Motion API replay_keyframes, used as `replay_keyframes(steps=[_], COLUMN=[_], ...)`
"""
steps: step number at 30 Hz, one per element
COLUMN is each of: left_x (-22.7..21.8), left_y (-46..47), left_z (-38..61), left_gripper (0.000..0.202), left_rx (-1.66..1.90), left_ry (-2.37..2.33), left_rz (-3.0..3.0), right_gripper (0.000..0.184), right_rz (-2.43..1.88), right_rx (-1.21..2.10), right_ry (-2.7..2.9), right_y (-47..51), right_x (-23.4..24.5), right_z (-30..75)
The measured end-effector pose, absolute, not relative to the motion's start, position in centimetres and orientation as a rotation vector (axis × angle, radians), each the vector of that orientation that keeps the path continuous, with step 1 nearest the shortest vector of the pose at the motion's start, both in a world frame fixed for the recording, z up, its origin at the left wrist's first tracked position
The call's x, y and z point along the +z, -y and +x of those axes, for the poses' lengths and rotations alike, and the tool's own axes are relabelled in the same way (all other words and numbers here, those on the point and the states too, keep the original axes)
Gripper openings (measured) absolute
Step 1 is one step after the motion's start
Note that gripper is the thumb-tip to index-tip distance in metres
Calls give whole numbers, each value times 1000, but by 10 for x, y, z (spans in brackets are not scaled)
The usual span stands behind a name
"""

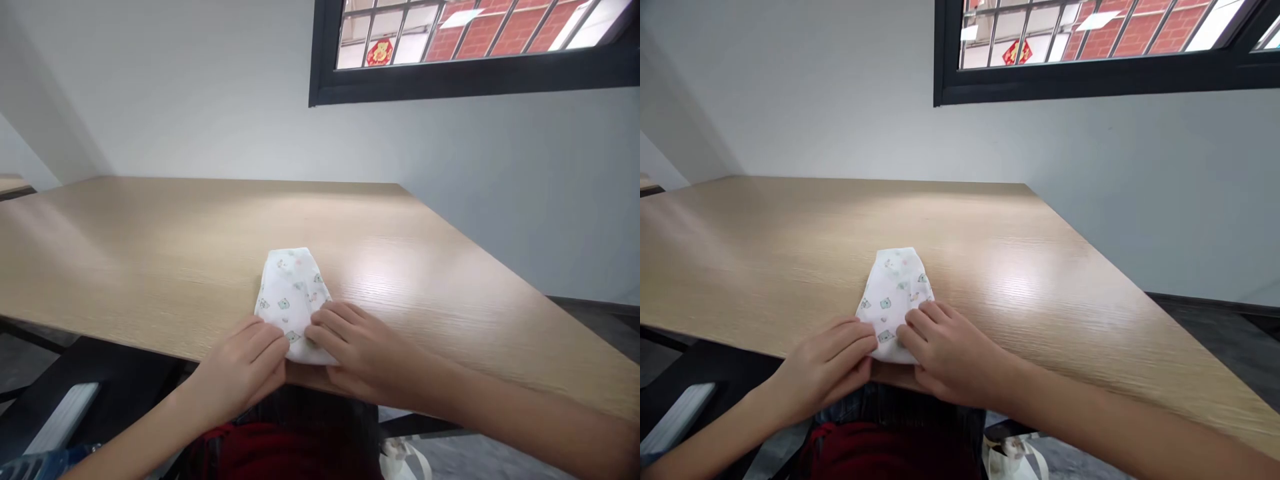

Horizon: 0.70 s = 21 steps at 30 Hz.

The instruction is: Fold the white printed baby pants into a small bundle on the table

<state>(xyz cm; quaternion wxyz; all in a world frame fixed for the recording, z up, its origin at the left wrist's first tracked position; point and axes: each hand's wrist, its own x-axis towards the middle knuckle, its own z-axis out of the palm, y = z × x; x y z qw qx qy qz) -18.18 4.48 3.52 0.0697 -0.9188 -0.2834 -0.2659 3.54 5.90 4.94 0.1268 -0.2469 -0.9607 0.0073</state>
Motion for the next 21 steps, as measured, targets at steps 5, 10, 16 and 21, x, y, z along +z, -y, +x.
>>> replay_keyframes(steps=[5, 10, 16, 21], left_x=[67, 92, 50, 39], left_y=[-38, -98, -171, -167], left_z=[-189, -187, -183, -166], left_gripper=[13, 22, 26, 30], left_rx=[-930, -982, -639, -572], left_ry=[1346, 1943, 1965, 1953], left_rz=[-3054, -2851, -2762, -2543], right_gripper=[32, 28, 24, 29], right_rz=[-801, -1035, -1330, -1481], right_rx=[479, 690, 796, 170], right_ry=[2573, 2312, 2327, 2405], right_y=[-49, -112, -191, -174], right_x=[76, 97, 62, 49], right_z=[40, 26, 14, -4])
